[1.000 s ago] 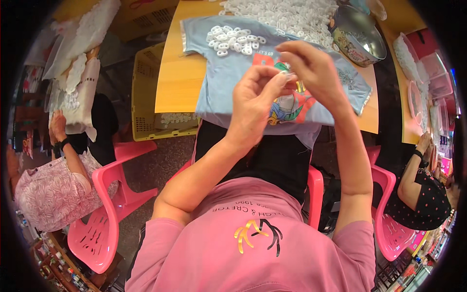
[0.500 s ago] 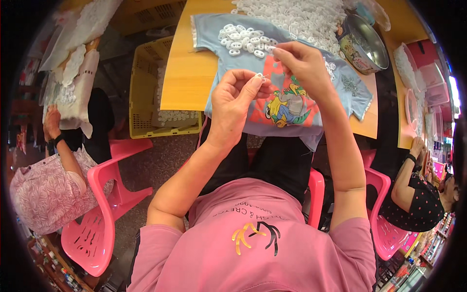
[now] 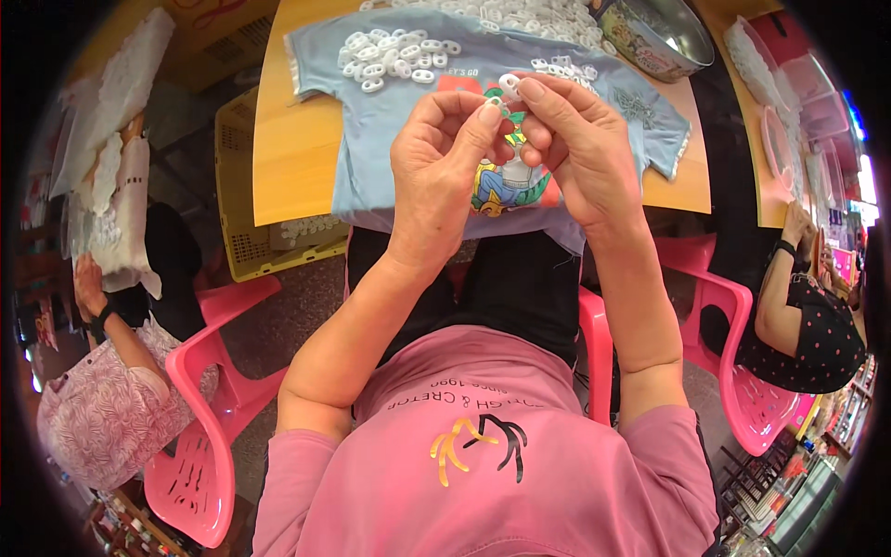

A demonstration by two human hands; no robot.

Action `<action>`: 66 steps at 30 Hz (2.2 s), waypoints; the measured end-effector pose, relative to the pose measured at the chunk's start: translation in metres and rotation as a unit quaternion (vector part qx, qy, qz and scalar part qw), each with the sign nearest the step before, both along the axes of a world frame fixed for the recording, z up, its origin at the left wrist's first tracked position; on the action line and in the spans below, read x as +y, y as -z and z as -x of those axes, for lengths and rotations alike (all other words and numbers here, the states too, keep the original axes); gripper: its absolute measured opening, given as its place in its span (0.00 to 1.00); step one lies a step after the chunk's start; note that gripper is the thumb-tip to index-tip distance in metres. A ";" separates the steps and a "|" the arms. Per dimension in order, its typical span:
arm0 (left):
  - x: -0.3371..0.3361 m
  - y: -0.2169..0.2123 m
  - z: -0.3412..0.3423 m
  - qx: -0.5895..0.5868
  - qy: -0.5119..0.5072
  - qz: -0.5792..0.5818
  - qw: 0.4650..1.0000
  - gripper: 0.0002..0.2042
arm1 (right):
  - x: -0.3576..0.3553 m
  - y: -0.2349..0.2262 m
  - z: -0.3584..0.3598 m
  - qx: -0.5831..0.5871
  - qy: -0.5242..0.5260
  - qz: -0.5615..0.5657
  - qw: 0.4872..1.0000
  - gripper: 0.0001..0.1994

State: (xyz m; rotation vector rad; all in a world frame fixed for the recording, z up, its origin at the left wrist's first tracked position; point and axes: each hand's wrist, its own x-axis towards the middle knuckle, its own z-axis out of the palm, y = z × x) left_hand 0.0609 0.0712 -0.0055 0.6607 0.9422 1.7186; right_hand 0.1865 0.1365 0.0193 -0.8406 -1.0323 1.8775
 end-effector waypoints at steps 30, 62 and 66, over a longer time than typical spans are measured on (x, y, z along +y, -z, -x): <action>0.006 0.004 -0.012 -0.016 -0.038 -0.007 0.999 0.07 | -0.011 0.006 0.006 -0.111 0.118 -0.186 0.969 0.09; 0.005 0.013 -0.010 -0.065 -0.004 0.011 0.998 0.08 | -0.011 0.032 0.005 -0.141 0.101 -0.307 0.936 0.09; 0.004 0.014 -0.005 -0.060 0.020 0.017 0.998 0.08 | -0.008 0.023 -0.001 -0.172 0.072 -0.268 0.945 0.08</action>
